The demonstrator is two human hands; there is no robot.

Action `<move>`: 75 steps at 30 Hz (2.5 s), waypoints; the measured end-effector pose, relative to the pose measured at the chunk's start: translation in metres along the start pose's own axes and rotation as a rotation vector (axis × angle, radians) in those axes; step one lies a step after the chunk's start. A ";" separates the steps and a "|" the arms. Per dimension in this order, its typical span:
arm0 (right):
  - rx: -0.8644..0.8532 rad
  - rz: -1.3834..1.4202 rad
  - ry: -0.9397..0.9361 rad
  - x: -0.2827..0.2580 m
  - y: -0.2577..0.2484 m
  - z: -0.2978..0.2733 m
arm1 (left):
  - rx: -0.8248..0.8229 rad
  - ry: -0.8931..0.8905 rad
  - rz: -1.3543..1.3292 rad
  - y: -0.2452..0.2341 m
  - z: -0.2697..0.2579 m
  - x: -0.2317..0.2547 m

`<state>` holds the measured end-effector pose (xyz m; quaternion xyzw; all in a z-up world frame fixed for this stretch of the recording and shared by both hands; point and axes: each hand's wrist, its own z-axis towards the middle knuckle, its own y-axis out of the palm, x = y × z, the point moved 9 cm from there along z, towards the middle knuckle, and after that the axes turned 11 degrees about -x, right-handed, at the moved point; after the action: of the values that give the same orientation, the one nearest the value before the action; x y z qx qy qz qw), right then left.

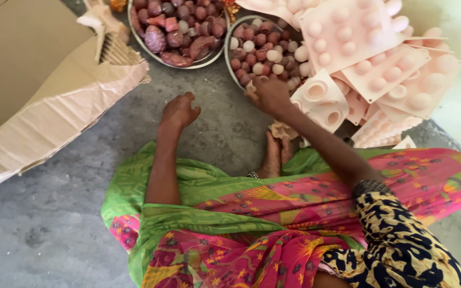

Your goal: The person sits on the floor and sorts reddish-brown spherical sweets from a metal bowl, discarding debris onto the floor. They then place the sorted sweets into a second bowl and handle pink plastic trays nearby.

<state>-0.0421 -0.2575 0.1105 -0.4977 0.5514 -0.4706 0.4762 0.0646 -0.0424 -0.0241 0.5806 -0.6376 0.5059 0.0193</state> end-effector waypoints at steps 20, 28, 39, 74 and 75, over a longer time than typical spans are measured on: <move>0.080 -0.031 0.033 0.001 0.057 -0.010 | 0.014 0.060 -0.010 -0.001 0.004 0.009; -0.081 0.033 0.057 -0.069 0.068 -0.028 | 0.067 0.101 -0.067 -0.011 0.008 0.005; 0.120 0.008 -0.213 -0.143 0.074 -0.054 | 0.171 0.095 -0.060 -0.029 -0.001 -0.009; -1.172 -0.215 0.253 0.180 0.069 -0.135 | 0.133 -0.080 -0.538 -0.020 0.001 0.007; -1.228 -0.188 0.249 0.183 0.074 -0.136 | 0.143 -0.070 -0.529 -0.021 0.002 0.005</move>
<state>-0.1944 -0.4292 0.0412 -0.6683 0.7259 -0.1625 -0.0074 0.0801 -0.0434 -0.0089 0.7440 -0.4268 0.5066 0.0879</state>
